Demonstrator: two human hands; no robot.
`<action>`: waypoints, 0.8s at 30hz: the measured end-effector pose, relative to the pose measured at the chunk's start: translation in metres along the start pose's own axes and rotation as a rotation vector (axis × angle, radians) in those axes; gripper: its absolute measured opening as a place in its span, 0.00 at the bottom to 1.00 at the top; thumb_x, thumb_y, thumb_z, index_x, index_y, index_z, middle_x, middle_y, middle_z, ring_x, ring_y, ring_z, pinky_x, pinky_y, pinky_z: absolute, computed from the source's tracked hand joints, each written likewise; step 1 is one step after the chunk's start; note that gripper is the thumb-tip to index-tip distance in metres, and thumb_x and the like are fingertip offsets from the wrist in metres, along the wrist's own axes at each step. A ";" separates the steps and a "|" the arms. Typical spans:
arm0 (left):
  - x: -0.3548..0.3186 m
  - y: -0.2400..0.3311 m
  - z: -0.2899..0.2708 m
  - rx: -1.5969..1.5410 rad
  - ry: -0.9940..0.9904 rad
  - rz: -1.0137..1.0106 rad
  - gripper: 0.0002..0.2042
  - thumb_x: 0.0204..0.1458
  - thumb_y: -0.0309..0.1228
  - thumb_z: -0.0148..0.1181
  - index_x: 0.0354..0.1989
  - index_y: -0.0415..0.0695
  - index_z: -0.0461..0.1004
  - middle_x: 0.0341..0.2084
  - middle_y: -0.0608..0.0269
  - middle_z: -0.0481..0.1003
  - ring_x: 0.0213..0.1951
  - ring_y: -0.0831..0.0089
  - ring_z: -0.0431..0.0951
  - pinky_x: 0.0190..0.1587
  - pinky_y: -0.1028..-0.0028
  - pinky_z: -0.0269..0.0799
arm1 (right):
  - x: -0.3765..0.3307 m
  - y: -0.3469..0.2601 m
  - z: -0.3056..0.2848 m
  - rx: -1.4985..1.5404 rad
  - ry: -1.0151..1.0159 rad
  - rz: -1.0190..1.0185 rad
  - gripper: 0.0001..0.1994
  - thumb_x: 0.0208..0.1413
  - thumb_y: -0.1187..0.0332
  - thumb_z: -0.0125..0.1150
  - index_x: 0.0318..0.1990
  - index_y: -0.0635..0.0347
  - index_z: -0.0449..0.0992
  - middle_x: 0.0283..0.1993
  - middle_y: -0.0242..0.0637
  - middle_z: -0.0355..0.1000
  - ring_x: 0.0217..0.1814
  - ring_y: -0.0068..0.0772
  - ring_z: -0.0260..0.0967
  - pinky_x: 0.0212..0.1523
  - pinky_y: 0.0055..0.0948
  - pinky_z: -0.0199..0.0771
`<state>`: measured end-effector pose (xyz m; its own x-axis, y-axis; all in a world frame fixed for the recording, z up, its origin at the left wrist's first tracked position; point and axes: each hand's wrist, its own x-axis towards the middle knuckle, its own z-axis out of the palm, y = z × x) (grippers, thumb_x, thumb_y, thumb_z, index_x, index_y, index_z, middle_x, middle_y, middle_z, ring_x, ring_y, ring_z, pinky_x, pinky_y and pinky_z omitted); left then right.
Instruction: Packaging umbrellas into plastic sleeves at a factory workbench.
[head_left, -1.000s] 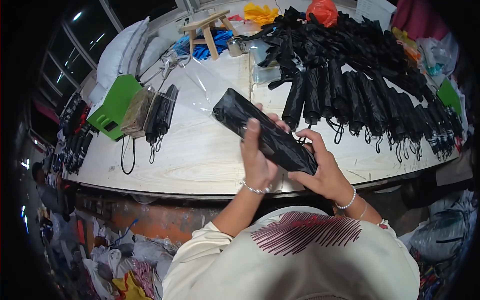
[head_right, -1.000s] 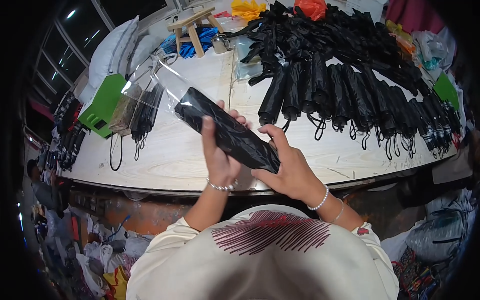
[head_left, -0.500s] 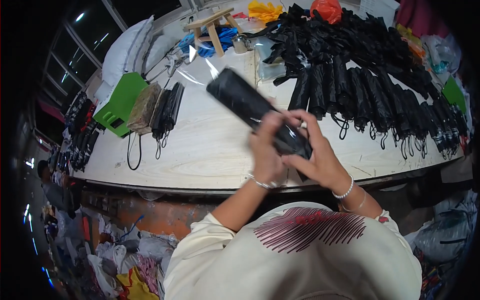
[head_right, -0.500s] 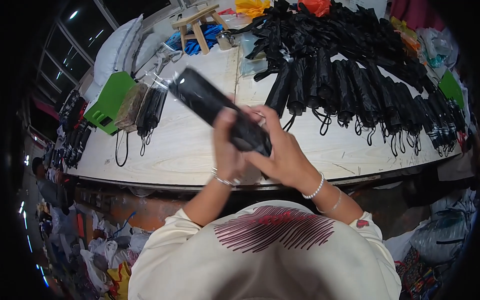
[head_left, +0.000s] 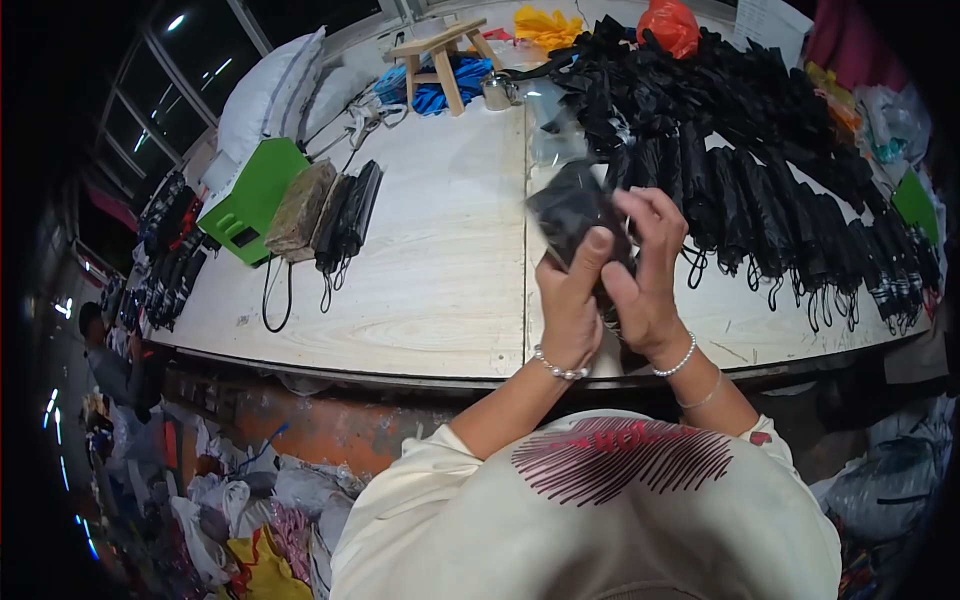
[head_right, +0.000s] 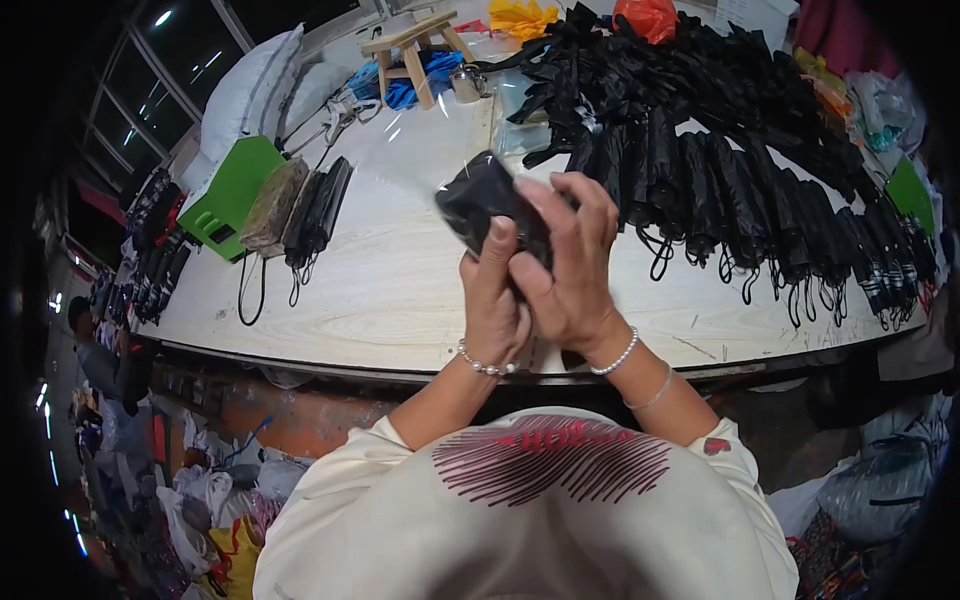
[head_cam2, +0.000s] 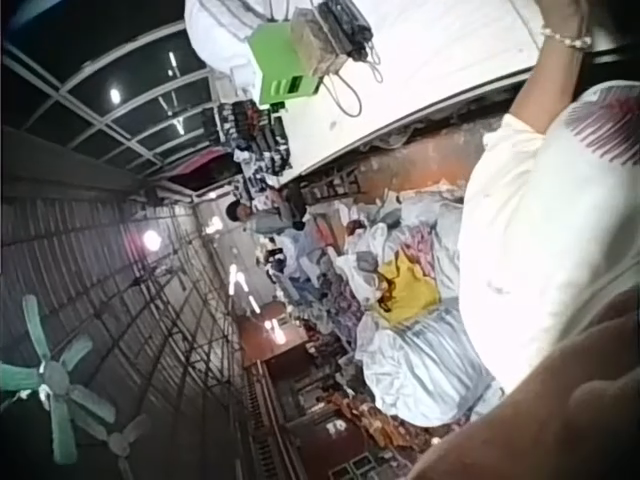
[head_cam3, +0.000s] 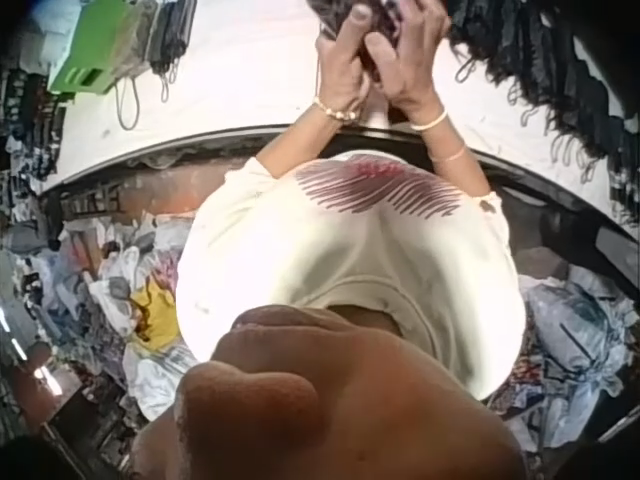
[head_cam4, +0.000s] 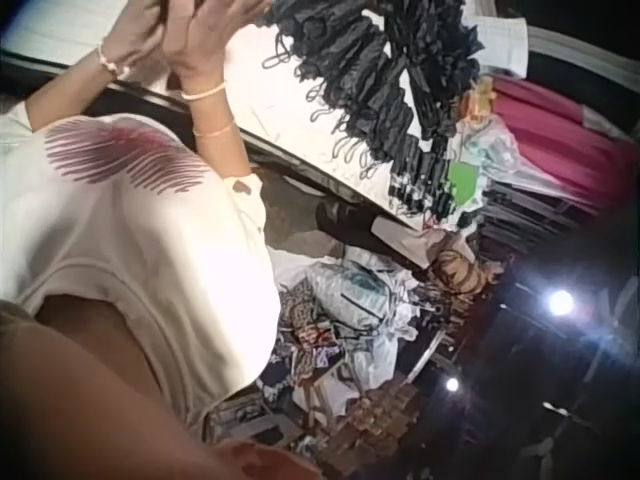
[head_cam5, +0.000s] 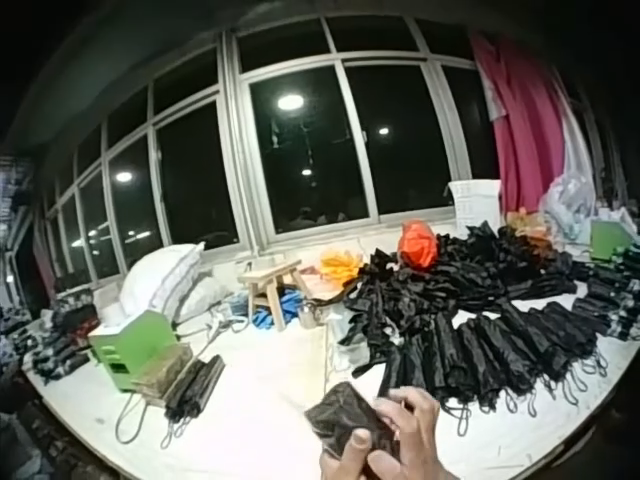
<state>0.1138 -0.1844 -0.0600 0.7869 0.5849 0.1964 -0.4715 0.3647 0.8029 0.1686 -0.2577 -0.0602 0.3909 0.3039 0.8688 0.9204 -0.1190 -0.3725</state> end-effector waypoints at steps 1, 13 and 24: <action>0.006 -0.003 -0.008 -0.002 0.012 0.006 0.22 0.53 0.53 0.60 0.40 0.44 0.71 0.28 0.62 0.76 0.29 0.73 0.77 0.35 0.73 0.76 | 0.001 -0.001 0.000 0.008 -0.009 -0.005 0.29 0.49 0.59 0.53 0.60 0.57 0.64 0.59 0.48 0.57 0.58 0.47 0.54 0.61 0.43 0.49; 0.069 0.004 -0.063 -0.650 0.078 -0.310 0.25 0.52 0.57 0.60 0.41 0.45 0.68 0.30 0.60 0.75 0.30 0.73 0.77 0.33 0.76 0.76 | -0.002 -0.006 -0.005 -0.008 -0.058 -0.170 0.27 0.43 0.61 0.50 0.55 0.57 0.69 0.60 0.43 0.59 0.64 0.49 0.51 0.66 0.48 0.48; 0.012 -0.042 -0.050 -0.177 0.150 -0.245 0.12 0.54 0.29 0.59 0.45 0.41 0.69 0.31 0.64 0.74 0.29 0.81 0.73 0.29 0.83 0.70 | -0.025 0.027 0.034 0.137 -0.270 0.119 0.25 0.55 0.67 0.45 0.62 0.62 0.61 0.64 0.45 0.57 0.66 0.48 0.52 0.67 0.41 0.45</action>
<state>0.1231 -0.1565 -0.1191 0.8242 0.5596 -0.0863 -0.3477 0.6205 0.7029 0.1835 -0.2366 -0.1033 0.4624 0.5378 0.7050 0.8511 -0.0463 -0.5230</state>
